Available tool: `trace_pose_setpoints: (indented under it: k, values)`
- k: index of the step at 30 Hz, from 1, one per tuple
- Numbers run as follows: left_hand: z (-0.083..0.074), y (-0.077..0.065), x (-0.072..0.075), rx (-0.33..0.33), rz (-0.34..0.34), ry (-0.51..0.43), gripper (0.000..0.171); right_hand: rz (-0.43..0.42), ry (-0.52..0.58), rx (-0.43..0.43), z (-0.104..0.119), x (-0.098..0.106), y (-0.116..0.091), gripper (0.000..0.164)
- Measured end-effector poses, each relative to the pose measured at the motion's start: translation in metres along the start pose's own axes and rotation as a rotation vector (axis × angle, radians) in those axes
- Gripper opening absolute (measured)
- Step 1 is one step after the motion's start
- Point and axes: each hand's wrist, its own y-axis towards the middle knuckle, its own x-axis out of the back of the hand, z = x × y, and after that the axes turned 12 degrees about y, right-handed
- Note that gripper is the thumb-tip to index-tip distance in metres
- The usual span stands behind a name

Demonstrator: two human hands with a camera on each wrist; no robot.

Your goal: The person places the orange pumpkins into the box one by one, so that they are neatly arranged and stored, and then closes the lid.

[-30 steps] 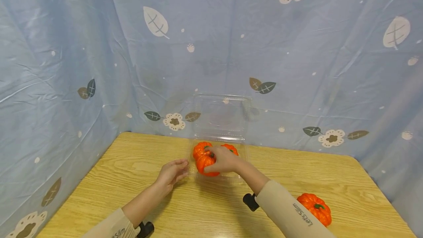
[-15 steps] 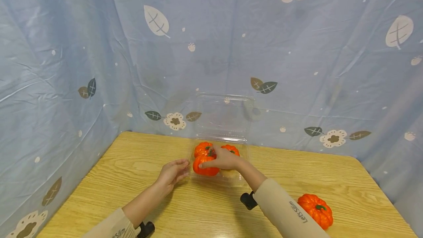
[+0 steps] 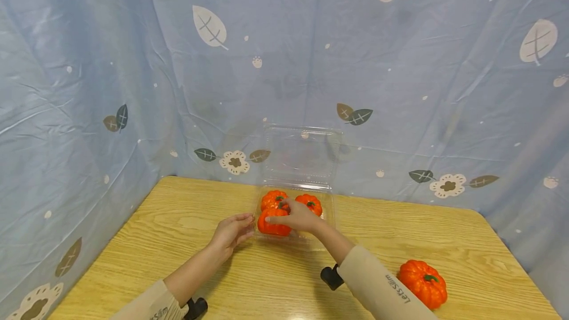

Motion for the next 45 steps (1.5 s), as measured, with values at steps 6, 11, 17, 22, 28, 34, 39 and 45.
trace_pose_setpoints:
  k: [6,11,17,22,28,34,39,45]
  values:
    - [0.002,0.001,-0.001,0.001,-0.005,0.01,0.032,-0.085,0.042,-0.019,0.001,-0.007,-0.004,0.062]
    - [0.002,0.002,-0.002,0.002,-0.008,0.016,0.03,-0.157,0.026,0.023,0.005,-0.01,-0.009,0.054]
    - [0.002,0.002,-0.002,0.006,-0.015,0.005,0.03,-0.22,0.007,0.07,0.006,-0.012,-0.011,0.043]
    - [0.002,0.003,-0.002,0.004,-0.013,0.005,0.029,-0.22,0.032,0.068,0.006,-0.012,-0.012,0.043]
    - [0.002,0.002,-0.003,0.003,-0.012,0.02,0.029,-0.213,0.023,0.067,0.005,-0.013,-0.011,0.044]
    - [0.002,0.002,-0.002,0.005,-0.008,0.023,0.029,-0.206,0.031,0.067,0.006,-0.016,-0.013,0.044]
    - [0.001,0.001,-0.002,0.007,-0.009,0.021,0.03,-0.215,0.037,0.078,0.004,-0.018,-0.013,0.044]
    - [0.001,0.0,-0.003,0.011,-0.013,0.018,0.03,-0.217,0.045,0.117,0.002,-0.018,-0.014,0.046]
